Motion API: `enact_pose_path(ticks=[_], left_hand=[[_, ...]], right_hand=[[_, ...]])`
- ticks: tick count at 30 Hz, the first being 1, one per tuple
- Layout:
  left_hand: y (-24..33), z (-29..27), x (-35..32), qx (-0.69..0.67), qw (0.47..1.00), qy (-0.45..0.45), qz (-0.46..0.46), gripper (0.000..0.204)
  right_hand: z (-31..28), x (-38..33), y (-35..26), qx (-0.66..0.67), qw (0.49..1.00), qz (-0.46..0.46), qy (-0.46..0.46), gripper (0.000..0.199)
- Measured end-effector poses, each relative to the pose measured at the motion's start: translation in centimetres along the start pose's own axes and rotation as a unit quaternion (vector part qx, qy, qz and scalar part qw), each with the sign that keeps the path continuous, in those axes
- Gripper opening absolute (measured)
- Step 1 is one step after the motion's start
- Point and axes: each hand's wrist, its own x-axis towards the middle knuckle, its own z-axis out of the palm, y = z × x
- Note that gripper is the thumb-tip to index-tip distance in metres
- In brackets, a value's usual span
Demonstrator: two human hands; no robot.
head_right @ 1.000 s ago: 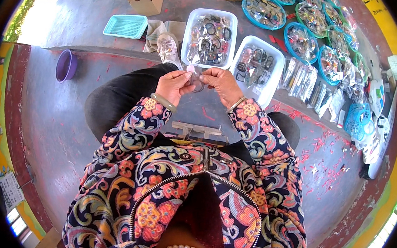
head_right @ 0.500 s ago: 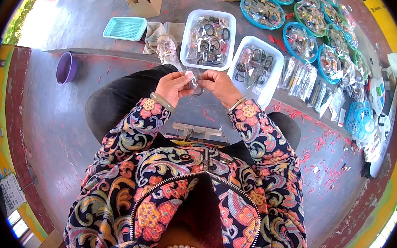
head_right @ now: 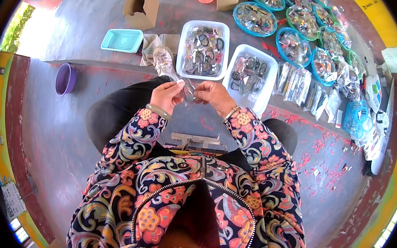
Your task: The person sits on the floor and repeatedly picks up small hair accessories from a white tray, places them into clear plastic bags, and sets the packaged items aside. The task involves handling small objects one by one and organizing them into bags.
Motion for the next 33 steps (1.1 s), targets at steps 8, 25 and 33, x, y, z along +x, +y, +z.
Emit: enact_pose_path(ticks=[8,25,33], left_hand=[[-0.2,0.0,-0.1,0.01,1.0,-0.011,0.02,0.02],[-0.5,1.3,-2.8,0.055,0.997,-0.049,-0.013,0.018],[-0.5,1.0,-2.7,0.055,0.998,-0.038,-0.016,0.018]], right_hand=[[-0.5,0.4,0.1,0.005,0.999,-0.002,0.049,0.01],[-7.5,14.7,1.1,-0.002,0.969,-0.01,0.247,0.013],[-8.2,18.9,0.2,0.051,0.951,0.0,0.305,0.016]])
